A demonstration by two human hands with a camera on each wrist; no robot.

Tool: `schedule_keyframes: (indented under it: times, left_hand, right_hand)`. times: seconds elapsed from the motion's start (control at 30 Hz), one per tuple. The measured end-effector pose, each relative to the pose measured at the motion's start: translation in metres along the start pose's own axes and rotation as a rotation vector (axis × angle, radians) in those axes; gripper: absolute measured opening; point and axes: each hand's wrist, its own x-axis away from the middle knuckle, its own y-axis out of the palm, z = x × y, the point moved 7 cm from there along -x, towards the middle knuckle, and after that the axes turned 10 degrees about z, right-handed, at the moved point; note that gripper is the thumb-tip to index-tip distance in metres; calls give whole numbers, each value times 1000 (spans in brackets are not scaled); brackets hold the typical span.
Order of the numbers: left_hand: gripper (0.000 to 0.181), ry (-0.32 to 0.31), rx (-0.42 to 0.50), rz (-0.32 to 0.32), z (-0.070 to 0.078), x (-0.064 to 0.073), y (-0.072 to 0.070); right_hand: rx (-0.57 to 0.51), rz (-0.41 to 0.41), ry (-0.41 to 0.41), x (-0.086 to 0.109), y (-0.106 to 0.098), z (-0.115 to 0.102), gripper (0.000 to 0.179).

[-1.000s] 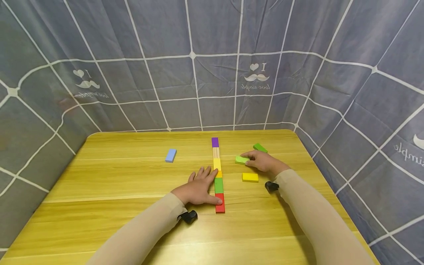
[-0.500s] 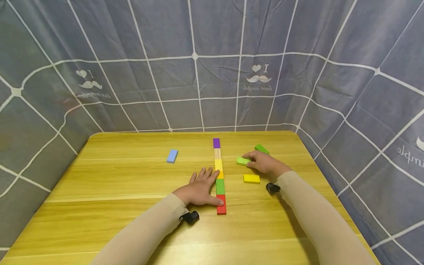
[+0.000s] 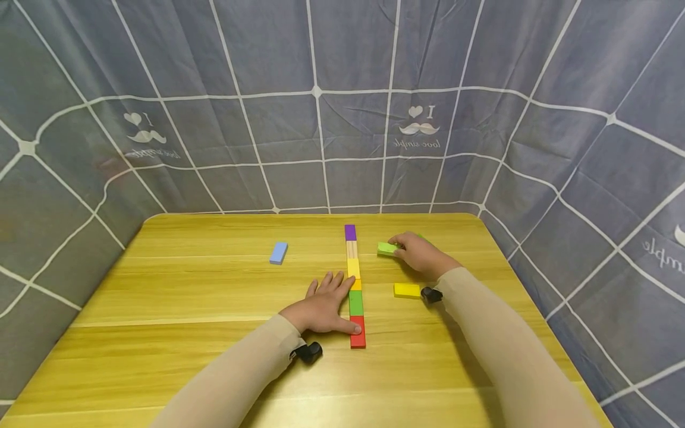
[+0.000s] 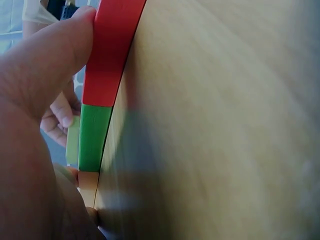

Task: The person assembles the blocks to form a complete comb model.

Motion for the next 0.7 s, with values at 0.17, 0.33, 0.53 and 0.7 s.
schedule_keyframes:
  times: [0.17, 0.33, 0.53, 0.7]
  left_hand:
    - [118, -2, -11, 3, -2, -2, 2]
    - [118, -2, -14, 8, -2, -2, 2]
    - [117, -12, -18, 5, -2, -2, 2]
    - [117, -17, -18, 4, -2, -1, 2]
  right_hand:
    - [10, 10, -7, -19, -2, -5, 43]
    - [75, 20, -12, -41, -3, -8, 43]
    - [145, 62, -42, -62, -3, -15, 40]
    - [143, 67, -34, -73, 0, -18, 39]
